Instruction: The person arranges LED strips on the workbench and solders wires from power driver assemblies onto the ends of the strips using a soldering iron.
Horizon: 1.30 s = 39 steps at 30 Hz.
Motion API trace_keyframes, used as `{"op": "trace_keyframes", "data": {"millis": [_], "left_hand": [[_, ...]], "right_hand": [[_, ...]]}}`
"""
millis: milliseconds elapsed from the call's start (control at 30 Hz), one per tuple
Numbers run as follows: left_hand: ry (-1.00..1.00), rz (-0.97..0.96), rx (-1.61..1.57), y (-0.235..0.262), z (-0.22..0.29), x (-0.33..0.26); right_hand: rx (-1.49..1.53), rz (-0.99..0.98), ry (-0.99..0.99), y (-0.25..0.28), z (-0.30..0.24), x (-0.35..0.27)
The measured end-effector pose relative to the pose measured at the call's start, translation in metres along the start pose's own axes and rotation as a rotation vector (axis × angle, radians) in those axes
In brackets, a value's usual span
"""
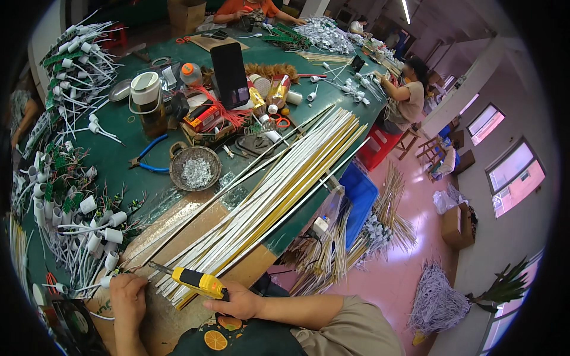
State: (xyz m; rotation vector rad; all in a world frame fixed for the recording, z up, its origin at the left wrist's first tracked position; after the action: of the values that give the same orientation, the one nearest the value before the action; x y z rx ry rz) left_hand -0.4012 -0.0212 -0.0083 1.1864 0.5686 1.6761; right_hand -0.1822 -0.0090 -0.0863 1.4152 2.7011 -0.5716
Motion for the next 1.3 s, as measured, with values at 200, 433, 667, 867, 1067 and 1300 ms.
{"op": "trace_keyframes", "data": {"millis": [200, 433, 667, 867, 1067, 1300], "left_hand": [[0.009, -0.003, -0.003, -0.001, 0.001, 0.001], [0.009, 0.011, -0.010, 0.002, 0.002, 0.000], [0.010, 0.007, 0.021, 0.004, -0.001, -0.008], [-0.002, -0.041, -0.009, -0.004, -0.007, 0.004], [0.035, -0.046, 0.014, -0.003, -0.012, 0.001], [0.009, -0.040, 0.002, -0.003, -0.013, -0.005]], "right_hand": [[-0.029, -0.003, -0.020, 0.003, 0.006, 0.000], [-0.056, 0.018, 0.008, 0.003, 0.008, -0.005], [-0.139, 0.036, -0.020, 0.004, 0.013, -0.005], [-0.202, 0.024, -0.185, 0.028, 0.027, -0.015], [-0.092, -0.015, -0.080, 0.018, 0.011, -0.008], [-0.022, -0.003, -0.141, 0.008, 0.005, -0.008]]}}
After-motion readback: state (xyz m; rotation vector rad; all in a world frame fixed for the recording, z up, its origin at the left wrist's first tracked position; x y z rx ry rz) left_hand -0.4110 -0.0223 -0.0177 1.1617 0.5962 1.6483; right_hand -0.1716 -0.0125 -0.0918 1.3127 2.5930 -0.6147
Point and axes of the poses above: each hand's wrist, its own x-axis towards the middle knuckle, its own y-axis out of the back of the hand, z = x × y, the point moved 10 cm from there along x, towards the middle knuckle, and after that the axes turned 9 degrees about z, right-handed, at the moved point
